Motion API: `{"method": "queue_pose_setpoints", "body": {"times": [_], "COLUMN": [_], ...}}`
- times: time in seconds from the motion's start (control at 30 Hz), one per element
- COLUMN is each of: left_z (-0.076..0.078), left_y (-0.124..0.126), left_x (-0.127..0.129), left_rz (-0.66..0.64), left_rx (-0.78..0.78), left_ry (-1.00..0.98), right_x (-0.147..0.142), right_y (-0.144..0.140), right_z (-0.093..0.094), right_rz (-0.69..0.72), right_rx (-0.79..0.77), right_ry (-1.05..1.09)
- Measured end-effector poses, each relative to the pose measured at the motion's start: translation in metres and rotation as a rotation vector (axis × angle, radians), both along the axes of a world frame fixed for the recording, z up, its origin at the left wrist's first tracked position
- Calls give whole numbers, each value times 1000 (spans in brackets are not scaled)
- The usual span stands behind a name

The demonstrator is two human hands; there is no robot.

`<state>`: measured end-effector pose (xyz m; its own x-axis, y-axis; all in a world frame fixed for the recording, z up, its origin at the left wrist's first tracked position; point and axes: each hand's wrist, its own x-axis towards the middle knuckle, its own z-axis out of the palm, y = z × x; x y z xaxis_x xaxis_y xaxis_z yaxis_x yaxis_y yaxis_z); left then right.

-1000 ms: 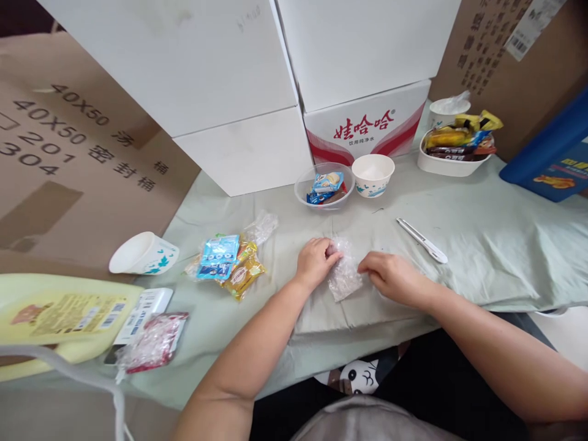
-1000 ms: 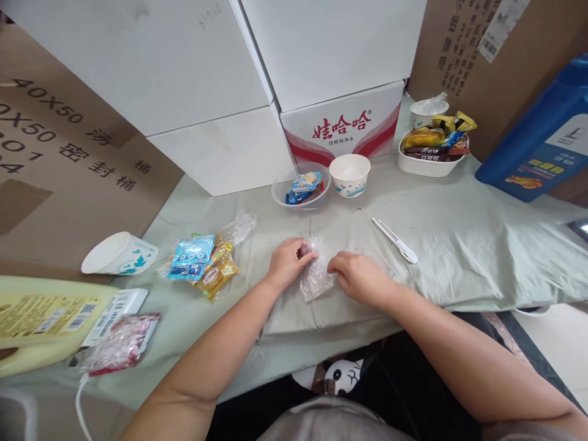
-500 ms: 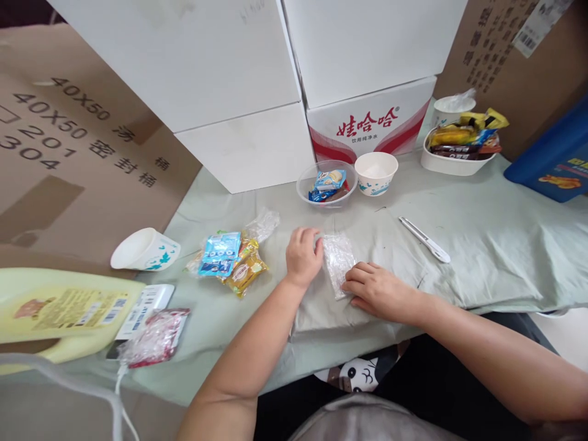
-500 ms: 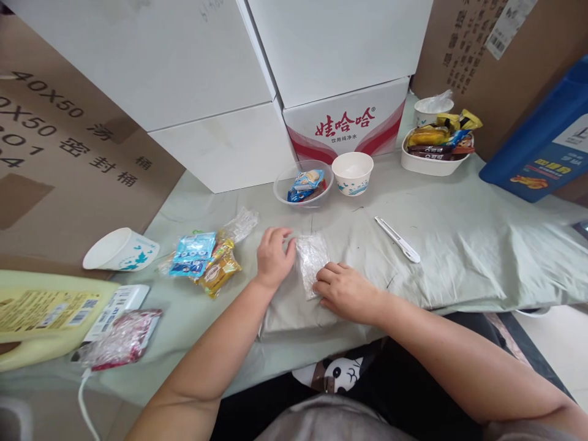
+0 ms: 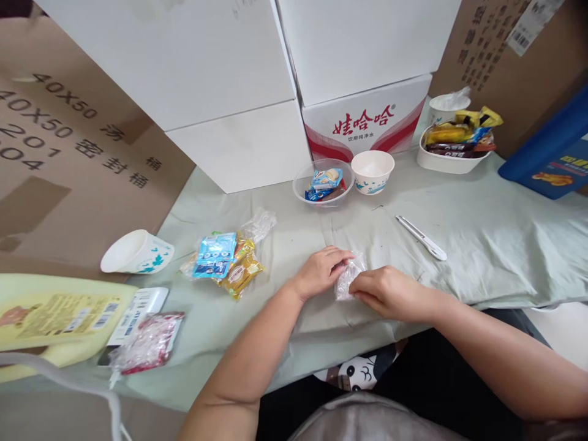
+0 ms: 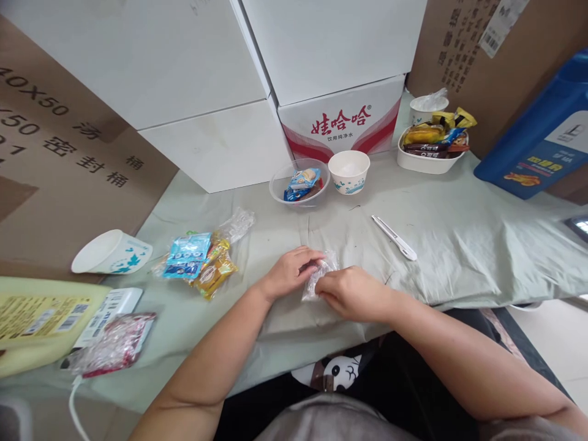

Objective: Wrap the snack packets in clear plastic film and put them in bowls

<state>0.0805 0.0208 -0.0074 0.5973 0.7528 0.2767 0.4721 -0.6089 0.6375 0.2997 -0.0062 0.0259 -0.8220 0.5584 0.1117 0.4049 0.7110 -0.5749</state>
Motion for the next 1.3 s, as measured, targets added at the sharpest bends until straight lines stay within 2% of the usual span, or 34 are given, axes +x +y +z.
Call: {"method": "queue_pose_setpoints", "body": {"times": [0.13, 0.23, 0.33, 0.47, 0.57, 0.67, 0.73, 0.8, 0.87, 0.93, 1.17, 1.23, 1.3], "left_z": [-3, -2, 0, 2, 1, -1, -2, -2, -2, -1, 3, 1, -1], "left_y": [-1, -1, -2, -5, -5, -4, -3, -3, -2, -1, 3, 3, 2], "left_x": [-1, -1, -1, 2, 7, 10, 10, 8, 7, 5, -1, -3, -3], "left_rz": [86, 139, 171, 177, 198, 278, 301, 291, 284, 297, 294, 277, 246], "left_rx": [-79, -77, -106, -98, -2, 92, 112, 112, 107, 93, 39, 55, 96], "left_ry": [-97, -78, -76, -86, 67, 228, 278, 297, 299, 295, 250, 237, 221], "right_x": [-4, -14, -23, -30, -28, -21, -16, -13, -13, -16, -6, 2, 8], "right_y": [21, 31, 35, 36, 37, 39, 39, 36, 34, 33, 43, 45, 46], "right_z": [-12, -22, -27, -29, -29, -26, -24, -25, -26, -28, -25, -25, -25], "right_rz": [-320, -484, -534, -546, -586, -660, -624, -462, -293, -225, -263, -327, -454], "right_rx": [9, 68, 122, 167, 175, 235, 313, 365, 348, 290, 162, 173, 195], "right_ry": [52, -87, -238, -332, -373, -332, -228, -109, -49, -55, -92, -116, -149]}}
